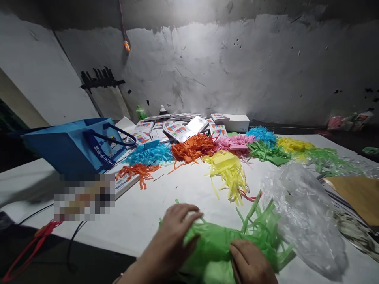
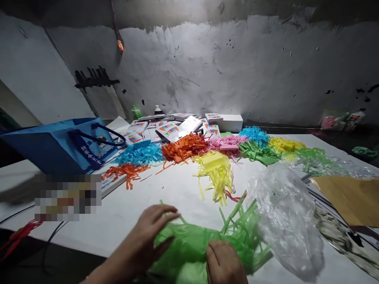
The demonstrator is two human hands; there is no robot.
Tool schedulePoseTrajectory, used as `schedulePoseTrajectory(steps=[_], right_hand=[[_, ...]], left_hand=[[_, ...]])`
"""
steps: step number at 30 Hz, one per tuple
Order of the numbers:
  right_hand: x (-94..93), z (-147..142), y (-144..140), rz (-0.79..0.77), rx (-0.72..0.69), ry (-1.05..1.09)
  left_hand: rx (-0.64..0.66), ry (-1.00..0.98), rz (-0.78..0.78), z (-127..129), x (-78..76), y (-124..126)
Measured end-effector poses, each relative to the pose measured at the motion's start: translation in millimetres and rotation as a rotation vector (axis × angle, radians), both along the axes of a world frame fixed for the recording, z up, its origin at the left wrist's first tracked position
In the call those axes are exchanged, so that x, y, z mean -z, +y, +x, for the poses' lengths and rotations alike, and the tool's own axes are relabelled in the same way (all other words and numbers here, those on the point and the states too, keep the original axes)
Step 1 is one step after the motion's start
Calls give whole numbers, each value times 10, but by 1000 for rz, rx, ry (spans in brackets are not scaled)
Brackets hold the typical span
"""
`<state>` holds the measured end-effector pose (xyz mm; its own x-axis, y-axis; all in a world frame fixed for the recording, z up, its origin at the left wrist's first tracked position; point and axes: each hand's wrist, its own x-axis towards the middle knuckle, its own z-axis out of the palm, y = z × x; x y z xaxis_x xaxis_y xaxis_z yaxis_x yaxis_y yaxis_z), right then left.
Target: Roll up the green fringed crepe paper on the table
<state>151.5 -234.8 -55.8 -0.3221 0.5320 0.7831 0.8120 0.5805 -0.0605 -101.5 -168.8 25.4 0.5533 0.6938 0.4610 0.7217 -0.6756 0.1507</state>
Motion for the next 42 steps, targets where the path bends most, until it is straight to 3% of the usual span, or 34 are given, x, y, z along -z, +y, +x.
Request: schedulePoseTrajectory(steps=[2,4,6,9,14,17,22,25,27,31,34,39,42], right_hand=[[2,-53,9,49,-34,0],[29,-105,29,105,-55,9],[69,-122,44,143,-57,12],[114,-57,32,121,-46,5],[102,77,-47,-78,-34,91],[74,56,-61,-177,65,167],[-8,1,-1,-345,342,52],[-72,4,34,-327,442,-22],[-103,-7,47,-228,400,31],[-100,-81,63,-48,91,111],[-72,-109,67,-29,7,49],[-113,-109,53,-34,-20,101],[-156,-183,66,-21,-9,96]], left_hand=[[163,-21,145,203,175,-104],[238,-30,234,373,355,-164],[279,-37,251,442,485,-188],[309,-58,213,374,552,-217],[214,-27,85,218,549,-280],[84,26,-16,249,536,-274],[-140,149,-352,408,306,-231],[-189,204,-428,474,184,-206],[-205,218,-432,492,171,-193],[-186,210,-422,466,242,-181],[-158,131,-362,400,325,-165],[105,-125,138,346,486,-136],[196,-177,241,411,498,-155]])
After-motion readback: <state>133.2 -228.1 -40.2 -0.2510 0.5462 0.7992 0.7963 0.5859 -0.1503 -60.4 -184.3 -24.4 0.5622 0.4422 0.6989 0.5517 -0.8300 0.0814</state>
